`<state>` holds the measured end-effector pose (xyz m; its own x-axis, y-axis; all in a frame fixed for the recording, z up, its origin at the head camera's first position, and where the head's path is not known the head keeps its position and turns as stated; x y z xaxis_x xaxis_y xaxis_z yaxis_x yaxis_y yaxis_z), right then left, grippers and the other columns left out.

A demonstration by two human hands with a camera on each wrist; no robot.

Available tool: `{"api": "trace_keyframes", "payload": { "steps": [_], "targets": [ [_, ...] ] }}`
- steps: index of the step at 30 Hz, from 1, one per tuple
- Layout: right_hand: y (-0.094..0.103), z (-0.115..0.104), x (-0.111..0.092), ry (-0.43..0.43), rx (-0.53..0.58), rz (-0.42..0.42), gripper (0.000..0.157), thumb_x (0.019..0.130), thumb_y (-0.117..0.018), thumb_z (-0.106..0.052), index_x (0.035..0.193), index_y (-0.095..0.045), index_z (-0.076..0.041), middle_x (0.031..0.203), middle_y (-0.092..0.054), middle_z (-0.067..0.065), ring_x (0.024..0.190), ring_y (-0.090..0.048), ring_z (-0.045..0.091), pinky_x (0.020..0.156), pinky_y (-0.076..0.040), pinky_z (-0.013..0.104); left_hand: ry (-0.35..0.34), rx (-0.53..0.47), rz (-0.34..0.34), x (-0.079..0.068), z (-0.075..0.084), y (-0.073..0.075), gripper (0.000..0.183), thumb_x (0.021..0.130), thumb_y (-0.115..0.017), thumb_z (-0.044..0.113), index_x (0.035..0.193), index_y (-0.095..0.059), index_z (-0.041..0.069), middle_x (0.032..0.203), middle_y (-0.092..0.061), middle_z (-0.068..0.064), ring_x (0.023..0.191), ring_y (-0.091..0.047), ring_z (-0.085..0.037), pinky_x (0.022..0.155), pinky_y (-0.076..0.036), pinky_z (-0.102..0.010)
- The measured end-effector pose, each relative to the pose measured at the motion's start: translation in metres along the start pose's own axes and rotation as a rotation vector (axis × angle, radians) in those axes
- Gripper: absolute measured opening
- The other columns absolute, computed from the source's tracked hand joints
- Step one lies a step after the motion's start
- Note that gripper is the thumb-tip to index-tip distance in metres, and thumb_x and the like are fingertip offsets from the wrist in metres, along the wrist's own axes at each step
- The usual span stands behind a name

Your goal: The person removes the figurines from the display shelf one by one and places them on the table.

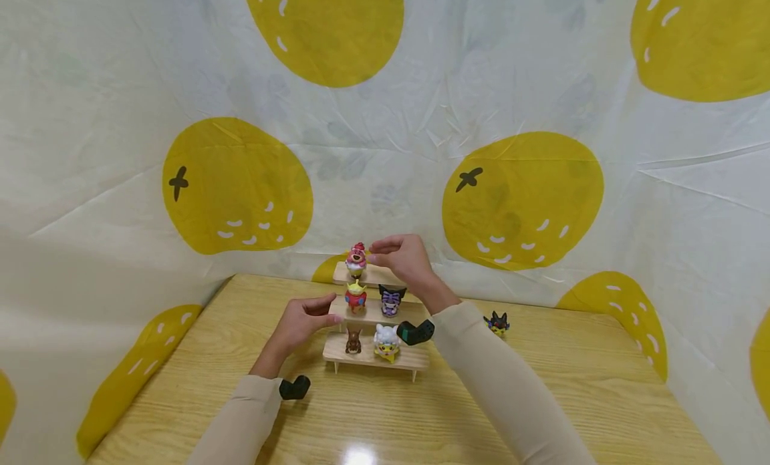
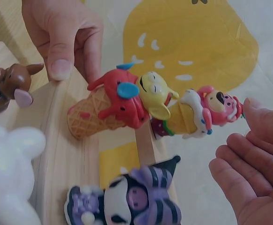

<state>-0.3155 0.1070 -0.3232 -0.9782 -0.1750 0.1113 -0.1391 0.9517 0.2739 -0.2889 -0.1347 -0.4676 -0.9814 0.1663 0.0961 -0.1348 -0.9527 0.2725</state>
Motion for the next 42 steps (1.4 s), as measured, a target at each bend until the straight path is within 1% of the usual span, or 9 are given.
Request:
{"api": "trace_keyframes", "payload": {
  "steps": [6, 12, 15, 19, 22, 28, 33, 35, 42],
  "targets": [
    [-0.009, -0.001, 0.006, -0.032, -0.007, 0.028, 0.034, 0.09, -0.082, -0.01, 0.122, -0.076, -0.001, 0.122, -0.077, 0.016, 0.12, -0.071, 0.03, 0.107, -0.056, 0.048, 0.002, -0.001, 0.005, 0.0, 0.001, 0.0, 0.062, 0.087, -0.087, 0.03, 0.143, -0.065, 0.014, 0.15, -0.061, -0.008, 0.136, -0.061, -0.03, 0.107, -0.056, -0.041],
    [-0.019, -0.002, 0.01, -0.045, -0.012, 0.047, 0.036, 0.088, -0.085, -0.014, 0.121, -0.076, -0.002, 0.12, -0.077, 0.016, 0.118, -0.071, 0.031, 0.106, -0.056, 0.048, 0.011, 0.003, 0.011, 0.001, 0.001, 0.0, 0.062, 0.087, -0.087, 0.03, 0.143, -0.066, 0.014, 0.149, -0.062, -0.008, 0.135, -0.062, -0.03, 0.105, -0.057, -0.041],
    [-0.025, -0.002, 0.011, -0.048, -0.004, 0.047, 0.039, 0.087, -0.086, -0.013, 0.123, -0.075, -0.002, 0.118, -0.078, 0.017, 0.113, -0.073, 0.031, 0.104, -0.057, 0.047, 0.013, 0.0, 0.011, 0.001, 0.001, 0.0, 0.061, 0.087, -0.087, 0.029, 0.143, -0.066, 0.014, 0.149, -0.062, -0.008, 0.135, -0.062, -0.029, 0.105, -0.057, -0.04],
    [-0.029, -0.003, 0.011, -0.054, -0.004, 0.046, 0.04, 0.088, -0.085, -0.012, 0.125, -0.074, -0.003, 0.114, -0.079, 0.016, 0.103, -0.075, 0.027, 0.101, -0.058, 0.046, 0.013, -0.007, 0.011, 0.0, 0.002, 0.0, 0.062, 0.087, -0.087, 0.028, 0.143, -0.066, 0.013, 0.149, -0.062, -0.008, 0.136, -0.062, -0.029, 0.105, -0.057, -0.04],
    [-0.031, -0.004, 0.011, -0.06, -0.02, 0.051, 0.039, 0.088, -0.085, -0.012, 0.124, -0.074, -0.003, 0.113, -0.079, 0.014, 0.101, -0.073, 0.025, 0.099, -0.058, 0.044, 0.016, -0.012, 0.008, 0.0, 0.002, 0.0, 0.062, 0.087, -0.087, 0.028, 0.143, -0.065, 0.012, 0.149, -0.061, -0.008, 0.136, -0.061, -0.029, 0.106, -0.057, -0.039],
    [-0.032, -0.005, 0.009, -0.069, -0.075, 0.076, 0.035, 0.09, -0.083, -0.014, 0.122, -0.075, -0.003, 0.114, -0.078, 0.012, 0.103, -0.072, 0.026, 0.093, -0.06, 0.04, 0.021, -0.014, 0.005, 0.0, 0.002, 0.0, 0.062, 0.087, -0.087, 0.027, 0.143, -0.066, 0.013, 0.149, -0.061, -0.008, 0.137, -0.061, -0.029, 0.106, -0.057, -0.039],
    [-0.032, -0.006, 0.009, -0.064, -0.107, 0.081, 0.035, 0.09, -0.083, -0.013, 0.122, -0.076, -0.002, 0.115, -0.078, 0.013, 0.105, -0.072, 0.028, 0.092, -0.061, 0.041, 0.028, -0.011, 0.004, 0.0, 0.001, 0.0, 0.062, 0.086, -0.088, 0.028, 0.142, -0.066, 0.014, 0.149, -0.062, -0.007, 0.137, -0.061, -0.029, 0.106, -0.056, -0.04],
    [-0.032, -0.007, 0.009, -0.058, -0.118, 0.084, 0.034, 0.09, -0.083, -0.013, 0.121, -0.076, -0.001, 0.113, -0.078, 0.013, 0.104, -0.072, 0.027, 0.091, -0.061, 0.04, 0.032, -0.017, 0.006, 0.001, 0.001, 0.0, 0.062, 0.085, -0.088, 0.029, 0.142, -0.067, 0.016, 0.149, -0.062, -0.007, 0.136, -0.061, -0.028, 0.106, -0.056, -0.04],
    [-0.029, -0.007, 0.01, -0.062, -0.126, 0.083, 0.03, 0.091, -0.082, -0.013, 0.118, -0.077, -0.002, 0.106, -0.08, 0.014, 0.093, -0.074, 0.023, 0.082, -0.062, 0.034, 0.014, -0.018, -0.003, 0.0, 0.002, 0.001, 0.062, 0.087, -0.087, 0.029, 0.143, -0.065, 0.015, 0.15, -0.061, -0.01, 0.138, -0.06, -0.03, 0.107, -0.056, -0.042]
  ]
}}
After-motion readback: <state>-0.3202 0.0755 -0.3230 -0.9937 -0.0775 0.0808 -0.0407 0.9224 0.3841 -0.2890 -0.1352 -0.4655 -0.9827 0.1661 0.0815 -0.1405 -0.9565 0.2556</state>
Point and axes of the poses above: each hand's wrist, its own x-axis towards the middle knuckle, its own y-axis out of the back of the hand, z = x × y, the point moved 1 cm from there along x, towards the middle knuckle
